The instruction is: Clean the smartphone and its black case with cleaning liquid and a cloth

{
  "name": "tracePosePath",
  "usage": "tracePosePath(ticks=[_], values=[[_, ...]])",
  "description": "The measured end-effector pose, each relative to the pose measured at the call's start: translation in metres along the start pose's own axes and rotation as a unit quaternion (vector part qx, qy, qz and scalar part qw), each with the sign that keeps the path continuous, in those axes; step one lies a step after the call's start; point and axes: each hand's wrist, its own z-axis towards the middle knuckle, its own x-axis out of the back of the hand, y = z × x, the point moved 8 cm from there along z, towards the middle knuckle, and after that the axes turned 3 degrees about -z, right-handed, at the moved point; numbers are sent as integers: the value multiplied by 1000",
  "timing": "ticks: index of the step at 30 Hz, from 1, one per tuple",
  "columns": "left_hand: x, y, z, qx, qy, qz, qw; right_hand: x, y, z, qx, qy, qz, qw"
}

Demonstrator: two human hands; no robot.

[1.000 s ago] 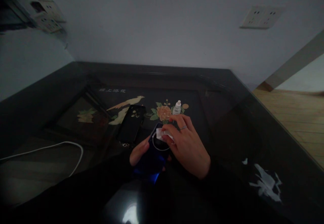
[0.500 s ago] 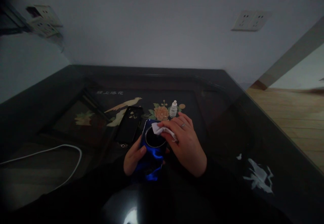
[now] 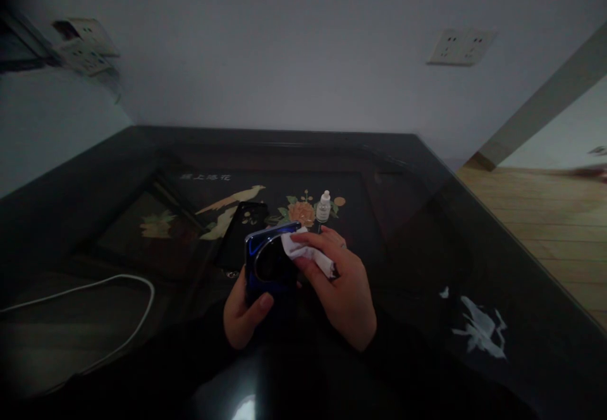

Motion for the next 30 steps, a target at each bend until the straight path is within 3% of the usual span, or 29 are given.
tracePosePath(ticks=[5,11,15,18,20,24,30], values=[[2,13,1,-62,3,89,994,-11,11,-7,-123,-42,115,985],[-1,21,5,-172,-44,146,973,-32,31,-24,-254,-70,295,918],[1,22,9,-233,-48,200,950,-50,37,-32,-322,-94,421,843],[-3,33,10,-319,-60,273,906,-62,31,-38,-373,-135,502,768],[-6,41,9,-374,-61,331,864,-65,26,-41,-395,-157,526,736],[-12,51,5,-447,-97,401,794,-63,16,-44,-412,-183,543,709],[-13,61,7,-444,-88,439,776,-66,15,-46,-410,-218,546,698]])
